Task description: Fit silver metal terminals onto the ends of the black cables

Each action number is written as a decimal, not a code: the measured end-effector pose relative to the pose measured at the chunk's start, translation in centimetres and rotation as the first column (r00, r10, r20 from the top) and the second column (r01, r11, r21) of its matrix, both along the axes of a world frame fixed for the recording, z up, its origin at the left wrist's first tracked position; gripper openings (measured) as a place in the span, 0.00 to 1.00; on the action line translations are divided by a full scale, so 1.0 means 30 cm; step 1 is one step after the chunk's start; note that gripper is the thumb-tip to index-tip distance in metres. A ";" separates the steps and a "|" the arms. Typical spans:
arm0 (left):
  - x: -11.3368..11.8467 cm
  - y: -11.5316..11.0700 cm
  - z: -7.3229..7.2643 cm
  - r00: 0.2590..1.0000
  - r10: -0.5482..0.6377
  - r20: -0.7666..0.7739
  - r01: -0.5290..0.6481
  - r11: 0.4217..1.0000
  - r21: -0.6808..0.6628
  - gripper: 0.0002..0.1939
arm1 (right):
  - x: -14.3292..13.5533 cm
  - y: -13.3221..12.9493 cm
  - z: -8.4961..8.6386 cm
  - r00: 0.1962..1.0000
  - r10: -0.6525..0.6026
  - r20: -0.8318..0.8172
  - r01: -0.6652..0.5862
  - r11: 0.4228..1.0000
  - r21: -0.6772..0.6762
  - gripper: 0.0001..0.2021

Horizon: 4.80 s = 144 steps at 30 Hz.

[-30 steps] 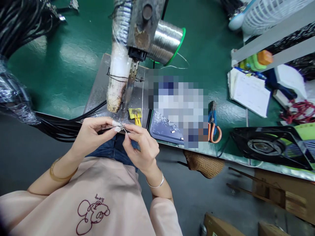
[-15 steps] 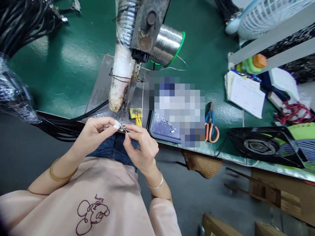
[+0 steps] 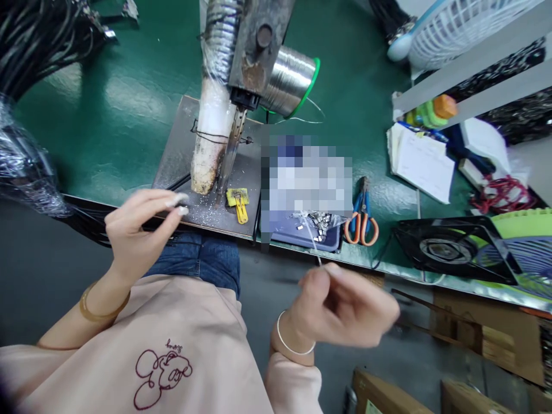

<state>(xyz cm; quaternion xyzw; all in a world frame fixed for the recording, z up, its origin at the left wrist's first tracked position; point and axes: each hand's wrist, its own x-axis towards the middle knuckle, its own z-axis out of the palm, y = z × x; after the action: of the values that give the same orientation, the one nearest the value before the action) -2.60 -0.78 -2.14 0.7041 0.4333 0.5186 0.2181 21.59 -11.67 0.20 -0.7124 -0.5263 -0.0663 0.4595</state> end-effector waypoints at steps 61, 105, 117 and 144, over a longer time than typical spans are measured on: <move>0.085 -0.007 0.069 0.774 -0.178 0.607 0.597 0.524 -0.607 0.17 | -0.219 0.145 0.012 0.869 0.324 -0.375 -0.322 0.944 0.069 0.06; 0.066 -0.032 0.013 0.910 -0.382 -0.162 0.389 0.921 0.012 0.10 | -0.193 0.150 -0.014 0.723 0.433 -0.538 -0.519 0.855 -0.010 0.05; 0.067 -0.033 0.052 0.755 -0.253 0.605 0.626 0.551 -0.552 0.19 | -0.281 0.154 -0.046 0.707 0.389 -0.591 -0.414 0.905 0.100 0.03; 0.067 -0.004 0.044 0.802 -0.192 0.566 0.548 0.616 -0.567 0.15 | -0.247 0.161 -0.029 0.842 0.378 -0.385 -0.390 0.920 0.049 0.05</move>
<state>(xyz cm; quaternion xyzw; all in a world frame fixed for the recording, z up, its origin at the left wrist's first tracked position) -0.61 -0.89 -0.81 0.4996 0.3744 0.4014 0.6701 14.19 -6.85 -0.66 -0.5987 -0.5579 0.1771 0.5468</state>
